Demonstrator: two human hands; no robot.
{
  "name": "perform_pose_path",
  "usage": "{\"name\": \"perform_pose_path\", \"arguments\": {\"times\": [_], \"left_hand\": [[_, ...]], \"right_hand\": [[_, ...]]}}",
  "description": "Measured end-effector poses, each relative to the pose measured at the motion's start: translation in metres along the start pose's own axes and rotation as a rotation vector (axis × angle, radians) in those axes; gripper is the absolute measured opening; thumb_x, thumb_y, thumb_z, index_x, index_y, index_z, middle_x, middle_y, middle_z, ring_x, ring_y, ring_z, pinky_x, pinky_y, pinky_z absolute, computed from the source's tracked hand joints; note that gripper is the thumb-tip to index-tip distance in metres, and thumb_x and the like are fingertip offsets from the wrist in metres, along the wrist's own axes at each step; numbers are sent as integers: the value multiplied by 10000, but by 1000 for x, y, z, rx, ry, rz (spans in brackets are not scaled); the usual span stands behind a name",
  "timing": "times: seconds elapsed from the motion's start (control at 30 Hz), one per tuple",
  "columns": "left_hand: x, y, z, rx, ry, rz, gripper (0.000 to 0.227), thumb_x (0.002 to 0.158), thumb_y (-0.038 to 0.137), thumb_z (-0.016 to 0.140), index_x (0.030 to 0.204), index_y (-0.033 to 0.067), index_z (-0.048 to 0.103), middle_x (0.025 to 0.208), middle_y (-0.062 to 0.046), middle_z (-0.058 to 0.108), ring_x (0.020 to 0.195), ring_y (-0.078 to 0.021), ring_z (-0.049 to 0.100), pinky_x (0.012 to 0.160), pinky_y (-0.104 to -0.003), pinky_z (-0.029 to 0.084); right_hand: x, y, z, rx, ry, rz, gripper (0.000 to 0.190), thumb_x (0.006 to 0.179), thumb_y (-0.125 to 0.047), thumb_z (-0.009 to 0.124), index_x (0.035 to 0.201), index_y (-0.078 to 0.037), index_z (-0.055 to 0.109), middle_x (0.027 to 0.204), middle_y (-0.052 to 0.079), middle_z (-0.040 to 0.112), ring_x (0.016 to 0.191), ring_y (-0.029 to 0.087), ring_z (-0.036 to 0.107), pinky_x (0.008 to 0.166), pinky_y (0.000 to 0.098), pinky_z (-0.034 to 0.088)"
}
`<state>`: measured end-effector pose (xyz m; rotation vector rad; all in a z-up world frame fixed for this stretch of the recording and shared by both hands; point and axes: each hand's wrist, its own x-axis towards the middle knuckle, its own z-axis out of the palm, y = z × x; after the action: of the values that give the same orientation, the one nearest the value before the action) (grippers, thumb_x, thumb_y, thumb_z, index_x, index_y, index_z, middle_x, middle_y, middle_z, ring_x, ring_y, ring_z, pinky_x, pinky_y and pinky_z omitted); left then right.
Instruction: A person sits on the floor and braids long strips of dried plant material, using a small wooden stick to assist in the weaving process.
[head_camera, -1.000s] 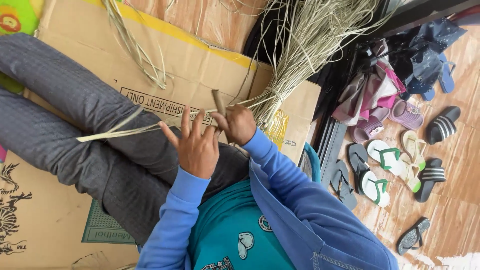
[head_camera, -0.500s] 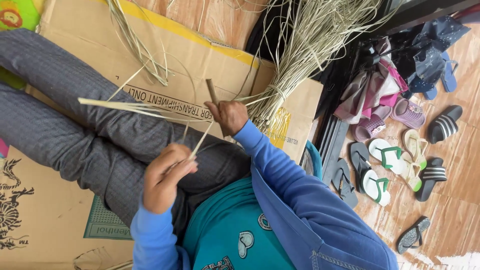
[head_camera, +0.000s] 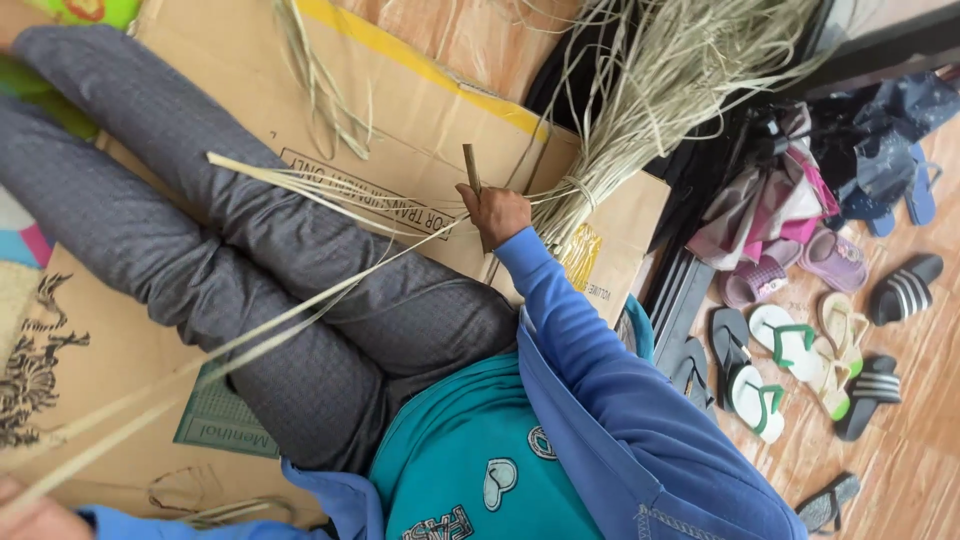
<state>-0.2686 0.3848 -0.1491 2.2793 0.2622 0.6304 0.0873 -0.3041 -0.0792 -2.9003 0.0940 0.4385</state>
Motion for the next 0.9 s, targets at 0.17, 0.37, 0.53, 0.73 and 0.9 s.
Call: {"name": "perform_pose_path", "arguments": {"times": [0.17,0.37,0.53,0.73,0.9], "left_hand": [[56,123,42,262,278,-12,216,1246,-147,478,1297,-253,659,1246,-379,701,1005,-400,667,860,-426,552],[149,431,191,227,110,80,171,1076,167,632,1170,69,735,1484,-112,504,1467,-383,452,1276,-631,169],[127,442,266,312,-270,241,168,977,392,695,1048,247,741,1003,67,706,1141,-161,670,1235,-656,186],[131,437,264,327,-328,102,86,886,263,735,860,268,654,667,128,582,740,-133,672,934,-470,485],[138,432,234,-89,-382,-58,187,931,316,755,775,255,671,609,164,611,652,-93,675,834,-327,478]], "right_hand": [[-19,-34,-20,168,113,-187,718,1034,-695,432,548,-195,601,532,-5,673,650,324,740,647,460,591],[-54,-101,-62,278,142,-444,646,1049,-603,503,524,-231,559,536,-8,647,633,300,697,635,423,576],[-61,-112,-62,303,211,-600,617,1033,-545,580,517,-209,539,588,12,659,645,316,679,604,413,565],[-63,-138,-78,367,334,-794,607,1037,-439,611,525,-129,508,562,99,625,577,359,660,552,416,551],[-50,-150,-72,290,419,-821,565,1009,-433,649,558,-107,548,555,111,619,563,342,663,551,428,545]]}}
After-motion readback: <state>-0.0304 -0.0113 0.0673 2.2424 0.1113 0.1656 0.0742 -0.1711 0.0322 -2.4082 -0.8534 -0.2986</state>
